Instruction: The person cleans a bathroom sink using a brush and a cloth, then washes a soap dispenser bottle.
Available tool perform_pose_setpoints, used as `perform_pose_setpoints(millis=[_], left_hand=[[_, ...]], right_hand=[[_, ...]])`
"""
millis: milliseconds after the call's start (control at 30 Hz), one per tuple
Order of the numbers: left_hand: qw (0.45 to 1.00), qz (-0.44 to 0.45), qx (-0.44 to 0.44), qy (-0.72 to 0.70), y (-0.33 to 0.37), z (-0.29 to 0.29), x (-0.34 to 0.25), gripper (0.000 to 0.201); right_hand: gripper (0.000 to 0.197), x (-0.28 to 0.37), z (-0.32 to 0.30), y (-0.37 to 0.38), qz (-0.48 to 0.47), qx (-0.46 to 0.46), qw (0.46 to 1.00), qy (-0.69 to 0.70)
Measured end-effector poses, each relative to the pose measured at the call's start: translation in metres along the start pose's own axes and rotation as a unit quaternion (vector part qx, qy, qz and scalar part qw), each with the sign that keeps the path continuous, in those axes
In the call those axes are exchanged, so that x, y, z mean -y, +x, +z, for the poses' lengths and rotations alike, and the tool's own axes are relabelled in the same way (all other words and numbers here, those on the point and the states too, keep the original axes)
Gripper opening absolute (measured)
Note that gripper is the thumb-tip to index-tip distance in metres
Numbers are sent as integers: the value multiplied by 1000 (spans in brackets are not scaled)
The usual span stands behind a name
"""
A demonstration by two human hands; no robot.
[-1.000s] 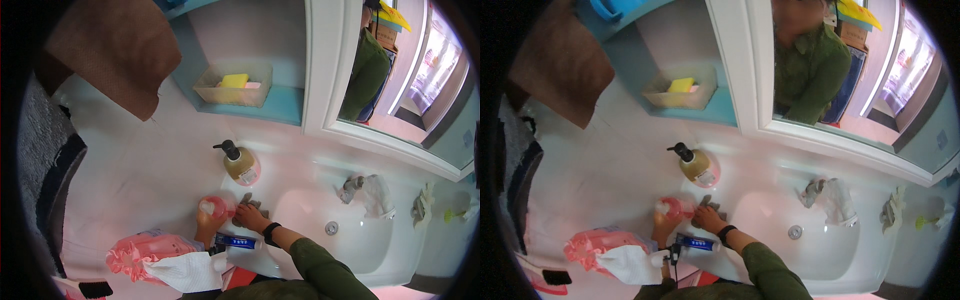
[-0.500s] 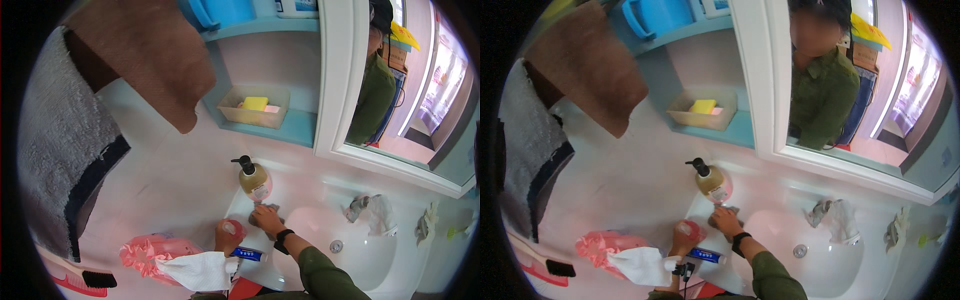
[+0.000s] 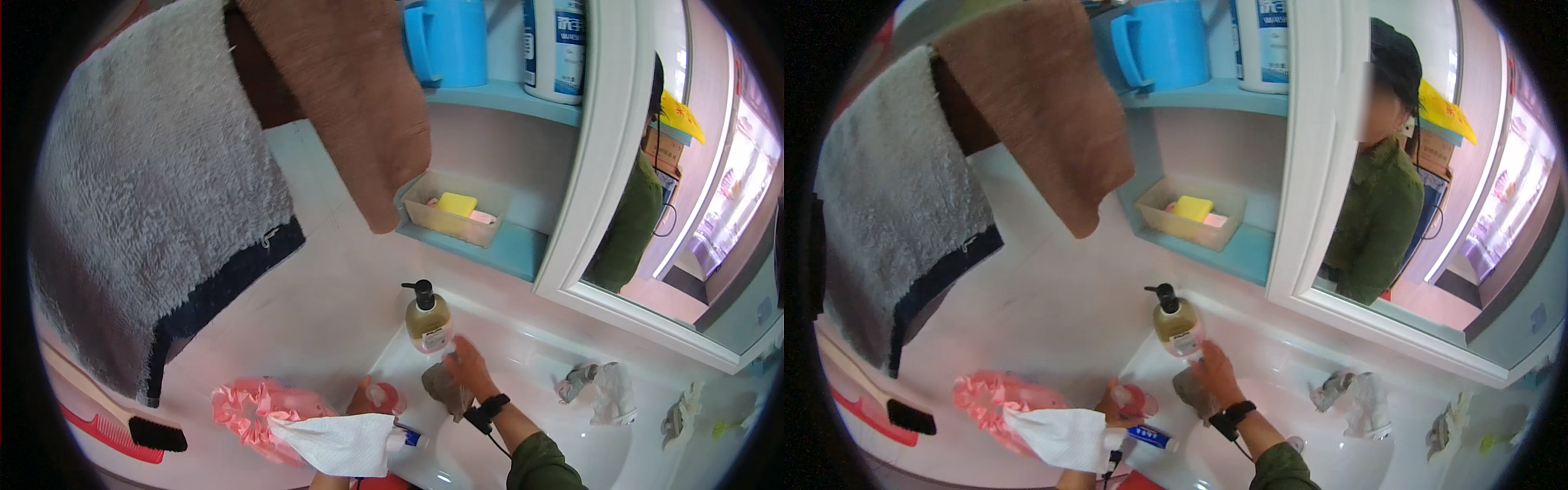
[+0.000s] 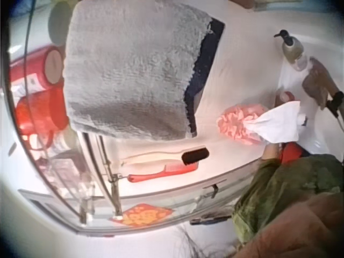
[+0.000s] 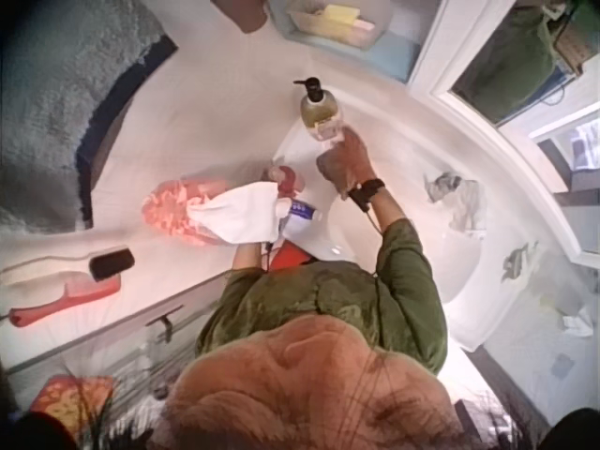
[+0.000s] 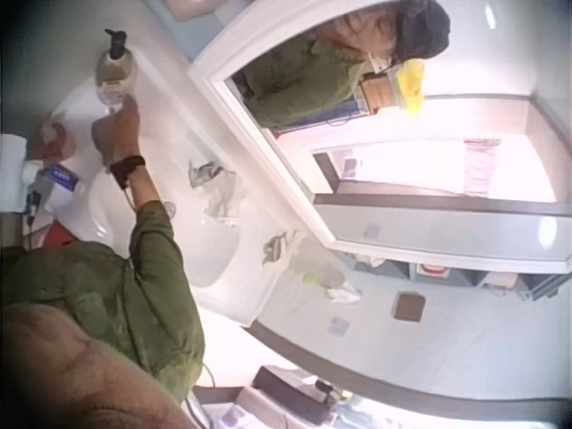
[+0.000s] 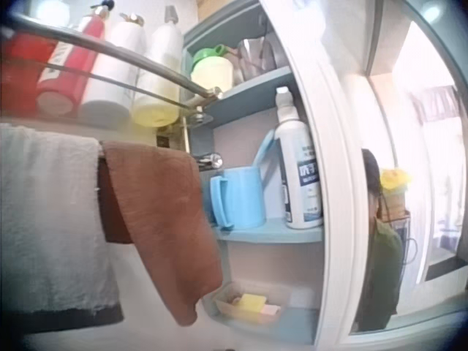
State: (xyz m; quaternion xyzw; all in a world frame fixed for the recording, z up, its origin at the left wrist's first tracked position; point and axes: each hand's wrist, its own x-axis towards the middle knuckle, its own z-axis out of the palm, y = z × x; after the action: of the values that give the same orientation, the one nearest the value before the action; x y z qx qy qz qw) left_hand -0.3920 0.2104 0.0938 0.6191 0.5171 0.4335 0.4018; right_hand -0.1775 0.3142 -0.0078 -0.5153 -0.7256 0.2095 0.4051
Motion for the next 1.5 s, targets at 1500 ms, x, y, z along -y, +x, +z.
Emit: perform_pose_setpoints(millis=[1500], left_hand=[[963,72,-183,184,37,31,-2,61]], right_hand=[[61,116,-22,20,-156,153,939,267]])
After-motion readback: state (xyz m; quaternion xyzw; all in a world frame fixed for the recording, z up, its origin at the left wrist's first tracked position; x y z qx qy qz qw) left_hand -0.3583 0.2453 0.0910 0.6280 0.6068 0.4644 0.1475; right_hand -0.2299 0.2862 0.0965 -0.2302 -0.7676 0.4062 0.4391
